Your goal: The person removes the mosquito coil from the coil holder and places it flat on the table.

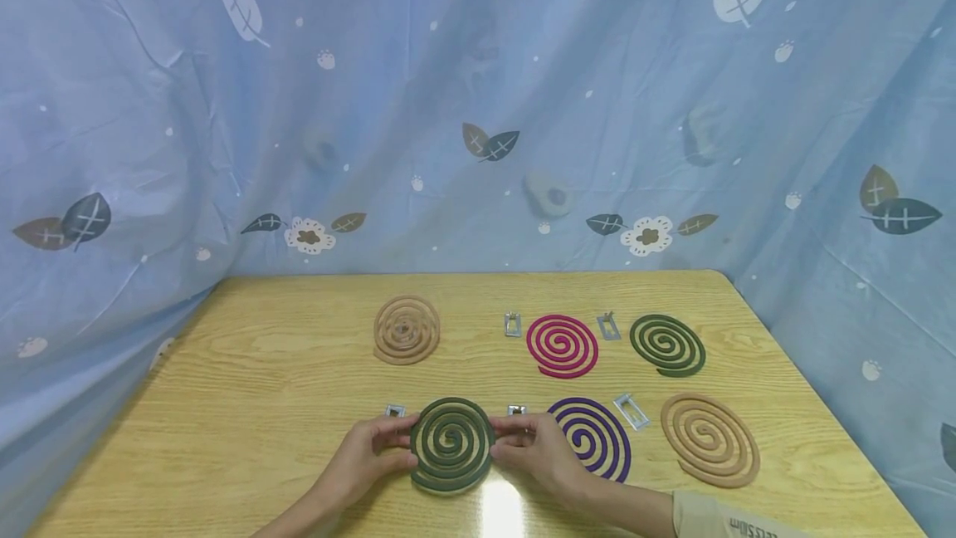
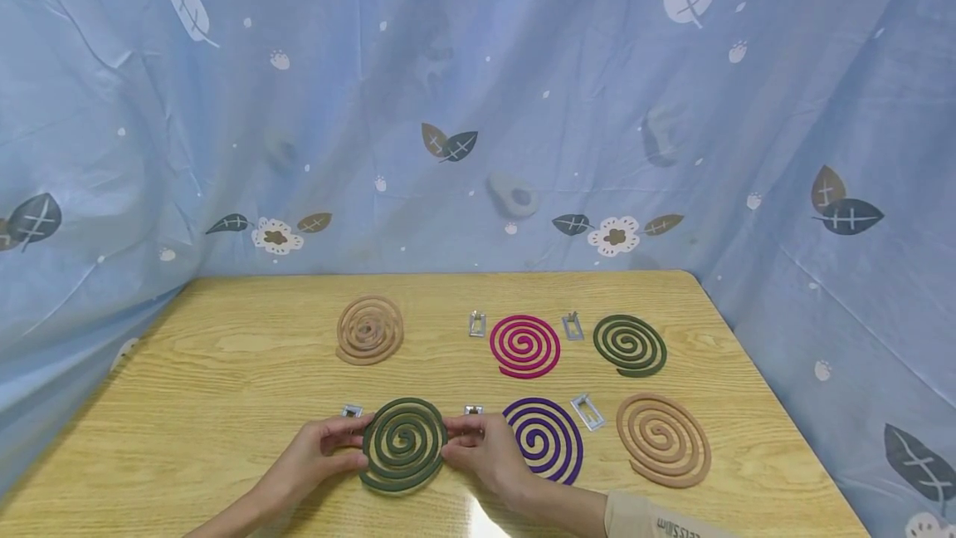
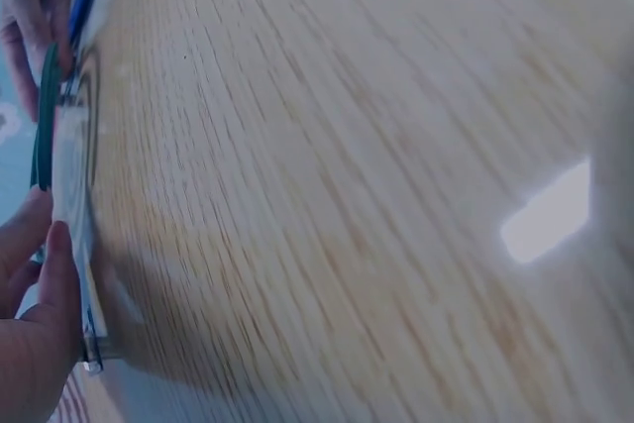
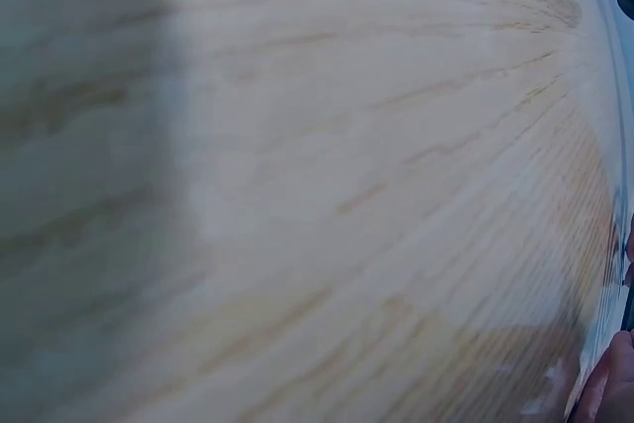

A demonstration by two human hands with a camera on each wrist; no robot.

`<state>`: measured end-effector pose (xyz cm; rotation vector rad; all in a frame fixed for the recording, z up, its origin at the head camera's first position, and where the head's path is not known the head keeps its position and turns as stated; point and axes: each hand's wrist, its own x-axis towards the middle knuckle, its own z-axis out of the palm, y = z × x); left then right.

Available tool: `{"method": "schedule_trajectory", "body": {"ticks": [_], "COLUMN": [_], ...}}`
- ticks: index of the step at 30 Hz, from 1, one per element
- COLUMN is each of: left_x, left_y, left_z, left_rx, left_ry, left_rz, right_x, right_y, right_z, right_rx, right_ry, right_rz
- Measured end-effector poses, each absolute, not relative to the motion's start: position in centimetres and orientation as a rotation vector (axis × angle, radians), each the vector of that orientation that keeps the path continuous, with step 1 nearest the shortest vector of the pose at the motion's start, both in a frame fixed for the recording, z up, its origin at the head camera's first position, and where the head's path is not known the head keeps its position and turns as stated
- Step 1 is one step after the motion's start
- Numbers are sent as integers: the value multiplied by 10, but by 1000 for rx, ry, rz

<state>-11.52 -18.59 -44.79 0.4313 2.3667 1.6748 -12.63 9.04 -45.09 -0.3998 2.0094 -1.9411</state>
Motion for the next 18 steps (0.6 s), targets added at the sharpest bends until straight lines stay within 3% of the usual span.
{"method": "schedule_trajectory", "body": {"ticks": [18], "left_x": [-117], "left_y": [-182], "left_z": [-449], "left_rx": [444], "left_ry": [2392], "left_rz": [1658], "right_x": [-128], "right_y": [91], "right_z": [-453], "right_rx": [-492], "right_ry": [2137], "right_rz": [-1871]}}
